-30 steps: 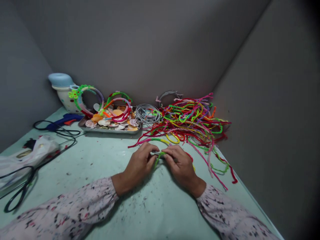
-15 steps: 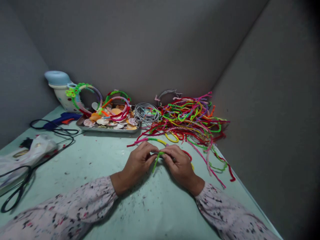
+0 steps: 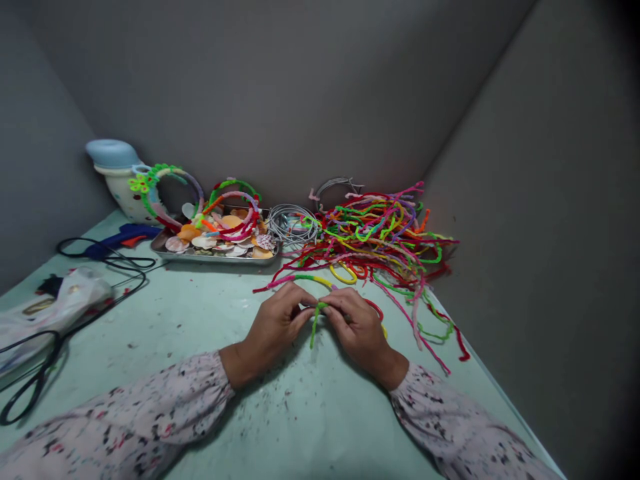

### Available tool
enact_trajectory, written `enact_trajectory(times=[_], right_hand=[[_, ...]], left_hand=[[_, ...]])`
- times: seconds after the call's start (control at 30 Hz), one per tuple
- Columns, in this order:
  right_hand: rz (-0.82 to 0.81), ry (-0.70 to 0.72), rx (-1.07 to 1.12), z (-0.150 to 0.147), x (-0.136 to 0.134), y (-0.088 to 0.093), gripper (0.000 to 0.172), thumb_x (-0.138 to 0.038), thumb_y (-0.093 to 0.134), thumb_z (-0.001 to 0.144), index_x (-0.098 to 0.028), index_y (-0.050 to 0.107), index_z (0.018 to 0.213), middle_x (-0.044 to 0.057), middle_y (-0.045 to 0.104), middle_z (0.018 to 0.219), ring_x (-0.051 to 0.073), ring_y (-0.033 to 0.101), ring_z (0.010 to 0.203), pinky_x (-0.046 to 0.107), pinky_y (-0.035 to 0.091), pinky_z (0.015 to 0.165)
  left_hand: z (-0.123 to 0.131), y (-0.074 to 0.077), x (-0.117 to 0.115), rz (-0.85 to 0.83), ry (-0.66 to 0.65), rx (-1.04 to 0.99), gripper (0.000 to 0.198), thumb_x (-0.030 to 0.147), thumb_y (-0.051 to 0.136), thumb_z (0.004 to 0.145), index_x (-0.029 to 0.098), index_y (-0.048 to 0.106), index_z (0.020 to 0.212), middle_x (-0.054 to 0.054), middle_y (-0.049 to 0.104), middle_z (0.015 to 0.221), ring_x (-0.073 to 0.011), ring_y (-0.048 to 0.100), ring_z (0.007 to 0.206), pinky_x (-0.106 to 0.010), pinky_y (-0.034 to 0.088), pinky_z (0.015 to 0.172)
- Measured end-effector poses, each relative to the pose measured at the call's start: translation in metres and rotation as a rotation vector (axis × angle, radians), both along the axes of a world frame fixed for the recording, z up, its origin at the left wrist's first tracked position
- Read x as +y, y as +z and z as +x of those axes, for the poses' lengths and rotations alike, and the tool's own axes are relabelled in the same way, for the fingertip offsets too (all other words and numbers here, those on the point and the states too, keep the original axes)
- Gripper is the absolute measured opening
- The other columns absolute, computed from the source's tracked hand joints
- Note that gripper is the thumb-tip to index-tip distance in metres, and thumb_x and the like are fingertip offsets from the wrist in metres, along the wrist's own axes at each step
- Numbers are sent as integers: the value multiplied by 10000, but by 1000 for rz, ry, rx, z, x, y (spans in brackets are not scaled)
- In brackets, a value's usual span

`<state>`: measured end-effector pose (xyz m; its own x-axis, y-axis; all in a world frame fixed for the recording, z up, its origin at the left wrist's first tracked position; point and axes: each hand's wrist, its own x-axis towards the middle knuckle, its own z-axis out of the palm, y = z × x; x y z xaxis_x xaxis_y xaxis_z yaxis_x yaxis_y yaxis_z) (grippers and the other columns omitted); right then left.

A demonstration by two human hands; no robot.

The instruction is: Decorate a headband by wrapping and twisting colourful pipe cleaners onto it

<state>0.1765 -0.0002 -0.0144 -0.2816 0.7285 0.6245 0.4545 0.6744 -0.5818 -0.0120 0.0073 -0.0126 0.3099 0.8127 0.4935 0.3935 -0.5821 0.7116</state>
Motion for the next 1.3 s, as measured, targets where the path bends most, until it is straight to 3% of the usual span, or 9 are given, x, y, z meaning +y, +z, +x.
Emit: enact_trajectory(times=[0.73,1.0,1.3], right_hand=[[9,3,-47,0,0,-2,190,-158,552,904,-209,675,1039,76,637,963,184,609,926,322,522,794],[13,-16,-48,0,1,-1,183,-163,546,903,-208,679,1021,75,643,940,190,609,913,331,527,785],[25,0,-75,0,0,-2,183,-176,546,909,-219,681,1024,72,646,949,188,615,907,328,533,777]], left_hand=[[4,2,-4,-203,8,-100,94,225,583,870,170,577,794,3,552,783,-119,522,693,-250,421,634],[4,0,-3,-240,5,-70,82,243,565,876,172,599,901,-19,599,845,-121,532,699,-262,433,655],[4,6,-4,-289,-17,-149,168,295,584,855,164,561,752,11,538,698,-120,485,653,-248,394,598]])
